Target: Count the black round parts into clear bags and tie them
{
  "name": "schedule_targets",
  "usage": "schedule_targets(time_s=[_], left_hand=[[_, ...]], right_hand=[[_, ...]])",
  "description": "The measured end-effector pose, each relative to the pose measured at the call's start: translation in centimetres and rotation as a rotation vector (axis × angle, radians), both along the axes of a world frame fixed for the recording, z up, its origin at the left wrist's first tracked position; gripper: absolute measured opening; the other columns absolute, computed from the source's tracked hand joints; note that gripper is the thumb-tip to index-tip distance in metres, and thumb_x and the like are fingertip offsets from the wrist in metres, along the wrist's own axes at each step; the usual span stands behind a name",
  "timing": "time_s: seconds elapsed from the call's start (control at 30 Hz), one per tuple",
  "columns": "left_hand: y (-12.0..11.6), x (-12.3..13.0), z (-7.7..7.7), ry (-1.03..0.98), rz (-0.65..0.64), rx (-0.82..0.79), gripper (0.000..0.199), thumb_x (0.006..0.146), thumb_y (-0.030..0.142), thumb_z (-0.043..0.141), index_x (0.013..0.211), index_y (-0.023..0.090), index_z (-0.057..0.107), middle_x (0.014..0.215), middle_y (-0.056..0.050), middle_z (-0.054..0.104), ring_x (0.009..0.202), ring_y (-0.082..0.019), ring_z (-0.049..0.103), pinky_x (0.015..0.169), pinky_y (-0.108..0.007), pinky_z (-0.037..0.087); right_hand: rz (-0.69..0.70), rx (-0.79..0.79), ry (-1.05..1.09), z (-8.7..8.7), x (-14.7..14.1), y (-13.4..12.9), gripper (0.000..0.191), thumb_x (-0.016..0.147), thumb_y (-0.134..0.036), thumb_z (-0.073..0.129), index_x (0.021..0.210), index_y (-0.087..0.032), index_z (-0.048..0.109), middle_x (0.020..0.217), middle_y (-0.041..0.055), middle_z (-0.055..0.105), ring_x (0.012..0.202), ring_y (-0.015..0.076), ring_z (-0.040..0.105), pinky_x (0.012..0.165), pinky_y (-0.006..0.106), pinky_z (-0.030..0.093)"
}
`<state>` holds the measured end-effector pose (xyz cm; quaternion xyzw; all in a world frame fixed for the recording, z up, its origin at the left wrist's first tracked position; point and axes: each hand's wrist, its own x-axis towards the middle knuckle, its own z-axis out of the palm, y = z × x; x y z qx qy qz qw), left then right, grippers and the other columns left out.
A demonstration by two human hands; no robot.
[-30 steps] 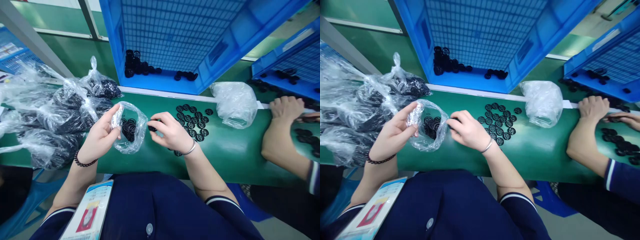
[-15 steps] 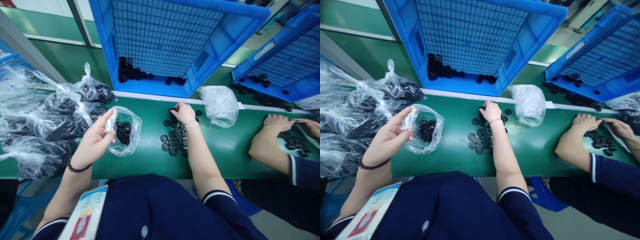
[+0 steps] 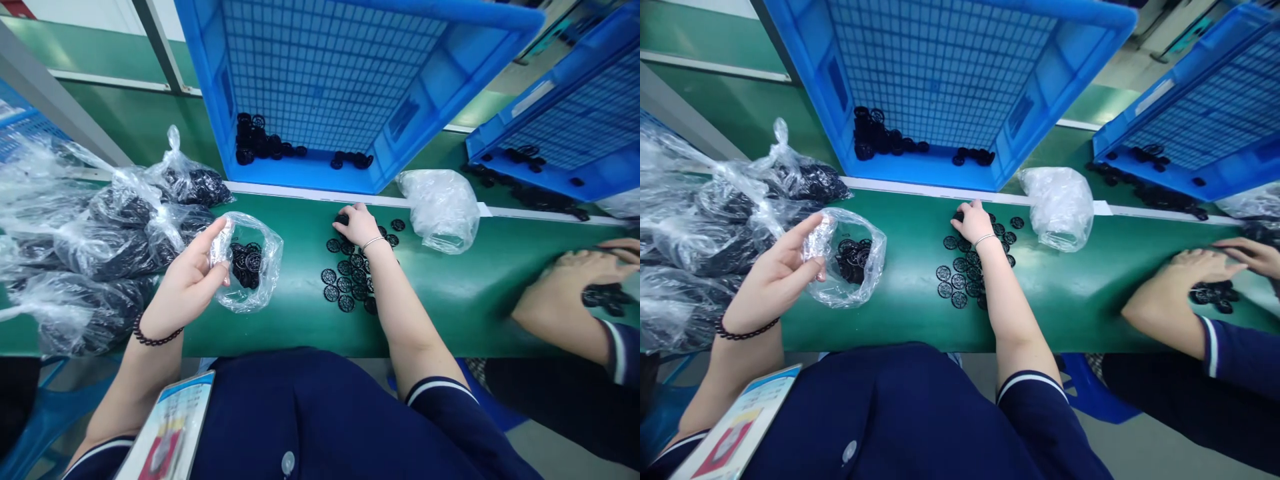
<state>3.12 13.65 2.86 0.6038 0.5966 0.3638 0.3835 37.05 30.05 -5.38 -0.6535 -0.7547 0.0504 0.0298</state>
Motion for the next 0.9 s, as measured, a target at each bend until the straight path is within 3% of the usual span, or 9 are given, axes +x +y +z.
schedule_targets(time_s=[0.1, 0.2, 0.37, 0.53, 0.6, 0.7, 0.73, 0.8, 0.9], left_hand=[[0.2, 0.1, 0.1, -0.026, 0.006, -0.014, 0.071, 0.087, 0.040, 0.054, 0.151, 0.022, 0.032, 0.134, -0.013, 0.057, 0.067, -0.015, 0.059, 0.066, -0.035, 0.057], [0.3, 0.0, 0.2, -0.040, 0.014, -0.001, 0.070, 0.086, 0.038, 0.055, 0.151, 0.022, 0.033, 0.136, -0.013, 0.056, 0.066, -0.014, 0.059, 0.065, -0.032, 0.057], [0.3, 0.0, 0.0, -0.058, 0.012, 0.028, 0.068, 0.086, 0.036, 0.057, 0.150, 0.024, 0.036, 0.135, -0.012, 0.056, 0.065, -0.012, 0.058, 0.064, -0.030, 0.057], [0.3, 0.2, -0.3, -0.078, -0.017, 0.026, 0.067, 0.088, 0.036, 0.056, 0.150, 0.024, 0.034, 0.116, -0.010, 0.065, 0.064, -0.015, 0.059, 0.061, -0.030, 0.057], [0.3, 0.3, -0.3, -0.071, -0.030, 0.034, 0.067, 0.088, 0.037, 0.056, 0.150, 0.025, 0.034, 0.111, -0.009, 0.067, 0.065, -0.015, 0.060, 0.061, -0.030, 0.058], [0.3, 0.4, -0.1, -0.052, -0.032, 0.043, 0.068, 0.087, 0.039, 0.057, 0.150, 0.024, 0.036, 0.104, -0.008, 0.068, 0.062, -0.015, 0.059, 0.061, -0.030, 0.057], [0.2, 0.3, 0.1, -0.042, -0.029, 0.039, 0.068, 0.087, 0.039, 0.057, 0.150, 0.024, 0.036, 0.106, -0.008, 0.067, 0.062, -0.015, 0.058, 0.061, -0.030, 0.057], [0.0, -0.1, 0.3, -0.026, -0.013, 0.026, 0.068, 0.087, 0.039, 0.057, 0.150, 0.024, 0.035, 0.114, -0.009, 0.066, 0.063, -0.015, 0.059, 0.061, -0.031, 0.057], [-0.3, -0.5, 0.4, -0.018, 0.025, 0.013, 0.068, 0.087, 0.038, 0.056, 0.151, 0.026, 0.034, 0.123, -0.010, 0.063, 0.065, -0.016, 0.060, 0.061, -0.033, 0.057]], right_hand=[[0.190, 0.053, 0.062, 0.9, -0.3, -1.6, 0.033, 0.086, -0.031, 0.057, 0.114, -0.014, 0.061, 0.114, 0.0137, 0.059, 0.100, 0.0260, 0.058, 0.091, 0.037, 0.046], [0.397, -0.031, -0.016, 1.6, -0.7, -3.5, 0.034, 0.084, -0.025, 0.057, 0.116, -0.015, 0.061, 0.107, 0.0119, 0.062, 0.099, 0.0266, 0.056, 0.093, 0.038, 0.044], [0.448, -0.149, -0.158, 2.0, -1.7, -5.0, 0.029, 0.080, -0.016, 0.058, 0.107, -0.013, 0.067, 0.101, 0.0143, 0.063, 0.091, 0.0260, 0.056, 0.087, 0.037, 0.047], [0.567, 0.155, 0.264, 5.0, -5.9, -7.3, 0.030, 0.088, -0.024, 0.052, 0.115, -0.020, 0.064, 0.110, 0.0122, 0.062, 0.103, 0.0254, 0.056, 0.093, 0.043, 0.049], [0.677, 0.261, 0.422, 6.5, -8.8, -8.8, 0.032, 0.092, -0.029, 0.049, 0.121, -0.023, 0.060, 0.115, 0.0106, 0.061, 0.109, 0.0241, 0.055, 0.095, 0.045, 0.049], [0.854, 0.316, 0.490, 7.7, -12.1, -9.6, 0.034, 0.095, -0.036, 0.049, 0.125, -0.023, 0.057, 0.123, 0.0105, 0.059, 0.115, 0.0225, 0.054, 0.098, 0.043, 0.048], [0.865, 0.328, 0.483, 7.6, -12.2, -9.2, 0.036, 0.095, -0.039, 0.049, 0.126, -0.022, 0.056, 0.125, 0.0107, 0.059, 0.116, 0.0223, 0.053, 0.099, 0.043, 0.048], [0.756, 0.353, 0.434, 6.9, -10.7, -7.3, 0.039, 0.095, -0.044, 0.049, 0.126, -0.020, 0.057, 0.125, 0.0111, 0.060, 0.117, 0.0231, 0.053, 0.100, 0.043, 0.046], [0.377, 0.320, 0.268, 4.8, -4.4, -3.0, 0.038, 0.094, -0.040, 0.049, 0.124, -0.017, 0.058, 0.118, 0.0134, 0.062, 0.113, 0.0273, 0.055, 0.099, 0.046, 0.045]])
